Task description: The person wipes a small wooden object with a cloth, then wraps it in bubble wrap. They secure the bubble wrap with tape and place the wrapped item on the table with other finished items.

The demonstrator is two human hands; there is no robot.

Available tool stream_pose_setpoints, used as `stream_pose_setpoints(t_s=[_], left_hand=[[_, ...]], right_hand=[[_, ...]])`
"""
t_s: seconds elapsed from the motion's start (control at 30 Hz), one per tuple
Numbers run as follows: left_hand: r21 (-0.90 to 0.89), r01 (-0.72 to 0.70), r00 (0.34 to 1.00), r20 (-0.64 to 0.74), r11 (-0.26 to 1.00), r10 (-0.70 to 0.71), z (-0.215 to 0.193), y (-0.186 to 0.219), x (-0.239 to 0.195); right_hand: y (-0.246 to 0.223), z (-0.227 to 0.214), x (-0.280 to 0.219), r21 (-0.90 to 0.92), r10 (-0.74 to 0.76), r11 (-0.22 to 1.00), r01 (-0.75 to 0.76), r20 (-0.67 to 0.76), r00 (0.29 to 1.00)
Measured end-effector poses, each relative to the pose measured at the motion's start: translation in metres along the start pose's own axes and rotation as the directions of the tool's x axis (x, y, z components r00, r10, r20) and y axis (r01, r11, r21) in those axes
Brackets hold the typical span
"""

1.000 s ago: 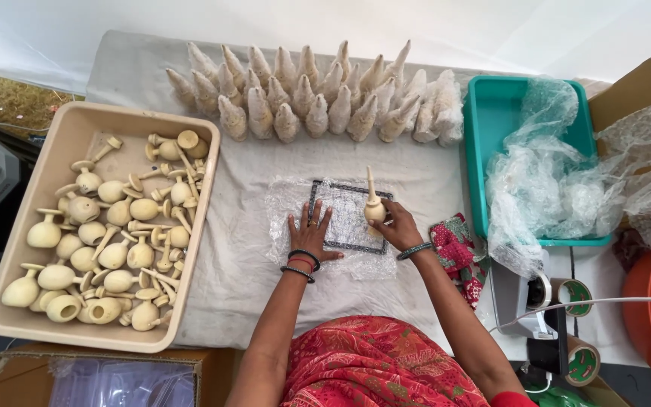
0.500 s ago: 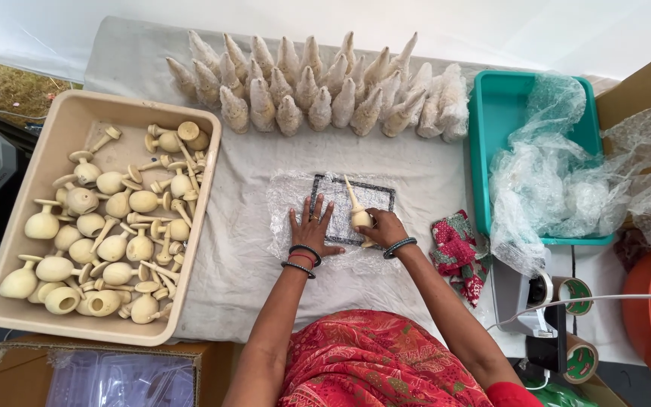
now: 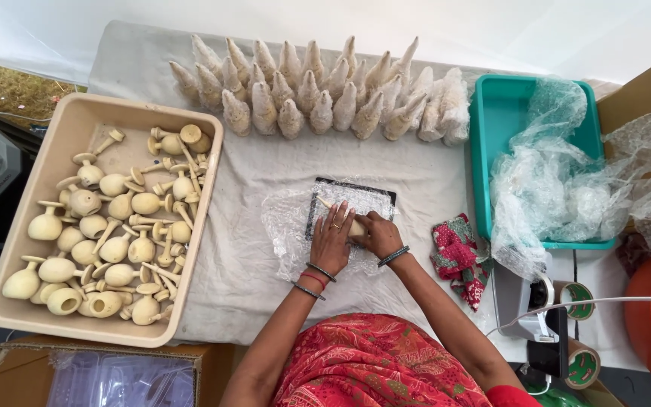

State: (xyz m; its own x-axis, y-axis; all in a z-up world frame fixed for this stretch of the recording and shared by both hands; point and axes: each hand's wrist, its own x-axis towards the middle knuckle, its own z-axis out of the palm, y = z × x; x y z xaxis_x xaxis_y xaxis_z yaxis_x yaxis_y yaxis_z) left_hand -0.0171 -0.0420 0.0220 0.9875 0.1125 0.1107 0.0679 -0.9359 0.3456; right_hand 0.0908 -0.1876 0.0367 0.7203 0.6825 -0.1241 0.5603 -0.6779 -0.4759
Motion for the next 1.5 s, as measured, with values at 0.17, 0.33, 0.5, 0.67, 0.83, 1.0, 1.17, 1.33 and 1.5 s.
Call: stream_pose_setpoints(t_s=[0.17, 0.33, 0.5, 0.67, 0.83, 1.0, 1.17, 1.33, 1.5], left_hand=[[-0.13, -0.01, 0.993, 0.117, 0.991, 0.025, 0.007, 0.0, -0.005], [-0.145, 0.052, 0.996, 0.083, 0.988, -0.041, 0.03, -0.015, -0.008], [-0.153, 0.04, 0.994, 0.109, 0.987, -0.024, 0.019, -0.009, -0.005], [-0.102, 0.028, 1.0, 0.009, 0.994, -0.027, 0.017, 0.008, 0.008], [-0.074, 0.063, 0.998, -0.021, 0.995, -0.065, 0.029, 0.016, 0.018], [-0.096, 0.072, 0.996, -0.05, 0.993, -0.077, 0.035, 0.018, 0.016], [-0.076, 0.08, 0.994, -0.069, 0.994, -0.086, 0.034, 0.017, 0.014], [-0.13, 0.072, 0.997, -0.019, 0.989, -0.075, 0.032, 0.016, 0.012], [-0.255, -0.01, 1.0, 0.012, 0.967, 0.014, -0.006, 0.025, 0.014]], right_hand=[[0.007, -0.002, -0.002, 0.012, -0.017, 1.0, 0.017, -0.018, 1.0], [0.062, 0.0, -0.031, 0.462, 0.373, 0.857, -0.228, -0.25, 0.893], [0.047, -0.015, -0.082, 0.062, 0.576, 0.817, -0.573, -0.056, 0.815], [0.064, 0.033, -0.101, -0.105, 0.473, 0.862, -0.496, -0.185, 0.861], [0.101, 0.064, -0.095, 0.238, 0.456, 0.887, -0.396, -0.314, 0.832], [0.086, 0.051, -0.076, 0.922, 0.57, 0.348, -0.168, -0.065, 0.819], [0.063, 0.053, -0.049, 0.94, 0.429, 0.337, -0.047, -0.108, 0.897], [0.043, 0.028, -0.041, 0.813, 0.265, 0.548, -0.197, 0.054, 0.963], [0.043, 0.02, -0.031, 0.775, 0.262, 0.569, -0.275, 0.147, 0.954]])
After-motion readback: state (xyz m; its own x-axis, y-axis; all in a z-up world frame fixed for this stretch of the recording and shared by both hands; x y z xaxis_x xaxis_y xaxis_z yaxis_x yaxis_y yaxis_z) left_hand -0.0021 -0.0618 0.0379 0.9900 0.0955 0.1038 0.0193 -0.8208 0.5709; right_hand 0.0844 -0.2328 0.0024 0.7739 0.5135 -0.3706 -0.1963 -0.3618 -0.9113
